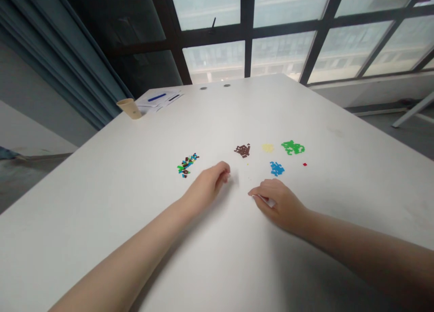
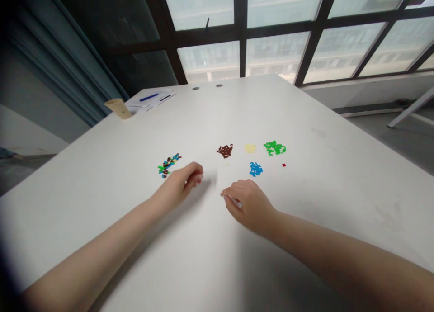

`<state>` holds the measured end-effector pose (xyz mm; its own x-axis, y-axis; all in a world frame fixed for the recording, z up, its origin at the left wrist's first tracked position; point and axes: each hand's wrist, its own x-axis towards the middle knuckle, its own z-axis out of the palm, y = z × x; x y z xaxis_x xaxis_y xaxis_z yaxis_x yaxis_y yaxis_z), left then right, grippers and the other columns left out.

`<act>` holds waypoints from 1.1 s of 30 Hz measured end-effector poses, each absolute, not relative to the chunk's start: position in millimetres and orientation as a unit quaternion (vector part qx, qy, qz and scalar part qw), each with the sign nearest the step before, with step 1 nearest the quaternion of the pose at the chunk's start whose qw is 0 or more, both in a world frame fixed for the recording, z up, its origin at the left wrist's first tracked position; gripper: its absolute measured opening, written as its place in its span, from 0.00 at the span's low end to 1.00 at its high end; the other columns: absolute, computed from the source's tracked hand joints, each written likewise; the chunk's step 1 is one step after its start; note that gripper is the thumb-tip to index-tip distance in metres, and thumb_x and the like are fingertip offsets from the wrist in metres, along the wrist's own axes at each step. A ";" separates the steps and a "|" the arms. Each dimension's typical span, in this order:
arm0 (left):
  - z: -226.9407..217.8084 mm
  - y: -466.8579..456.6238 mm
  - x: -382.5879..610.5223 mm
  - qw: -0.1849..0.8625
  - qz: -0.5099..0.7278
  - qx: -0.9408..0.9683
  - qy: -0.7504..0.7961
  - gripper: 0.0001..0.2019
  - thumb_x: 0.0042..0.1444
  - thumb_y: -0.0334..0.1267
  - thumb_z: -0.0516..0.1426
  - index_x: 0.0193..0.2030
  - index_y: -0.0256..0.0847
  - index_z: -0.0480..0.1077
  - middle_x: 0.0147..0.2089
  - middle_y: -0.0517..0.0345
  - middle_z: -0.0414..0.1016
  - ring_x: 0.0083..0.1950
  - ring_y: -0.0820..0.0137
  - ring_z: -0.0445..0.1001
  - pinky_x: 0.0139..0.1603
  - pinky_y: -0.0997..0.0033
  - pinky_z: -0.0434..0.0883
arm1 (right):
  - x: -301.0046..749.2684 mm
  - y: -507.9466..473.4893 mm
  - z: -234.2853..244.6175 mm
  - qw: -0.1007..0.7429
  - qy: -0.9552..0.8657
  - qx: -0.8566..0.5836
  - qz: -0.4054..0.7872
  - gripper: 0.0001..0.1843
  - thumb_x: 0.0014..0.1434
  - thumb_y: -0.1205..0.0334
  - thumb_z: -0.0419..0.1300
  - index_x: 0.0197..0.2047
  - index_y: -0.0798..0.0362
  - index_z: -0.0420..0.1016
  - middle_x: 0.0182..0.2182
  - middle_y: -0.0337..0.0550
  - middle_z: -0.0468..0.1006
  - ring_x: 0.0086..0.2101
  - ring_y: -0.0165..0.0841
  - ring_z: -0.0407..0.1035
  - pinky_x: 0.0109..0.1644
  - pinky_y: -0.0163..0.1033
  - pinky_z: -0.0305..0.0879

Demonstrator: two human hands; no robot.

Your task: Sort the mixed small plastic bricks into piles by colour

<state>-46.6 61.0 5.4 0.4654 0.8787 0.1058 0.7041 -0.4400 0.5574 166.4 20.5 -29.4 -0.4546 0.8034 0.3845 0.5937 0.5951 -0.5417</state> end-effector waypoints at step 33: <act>-14.2 40.5 -31.2 0.289 0.269 0.876 0.279 0.04 0.57 0.33 0.49 0.36 0.38 0.64 0.33 0.56 0.69 0.34 0.75 0.66 0.37 0.75 0.65 | 165.5 16.6 -26.6 0.422 -0.828 -0.351 0.117 0.01 0.53 0.67 0.56 0.31 0.53 0.67 0.23 0.37 0.68 0.28 0.29 0.61 0.35 0.38 0.56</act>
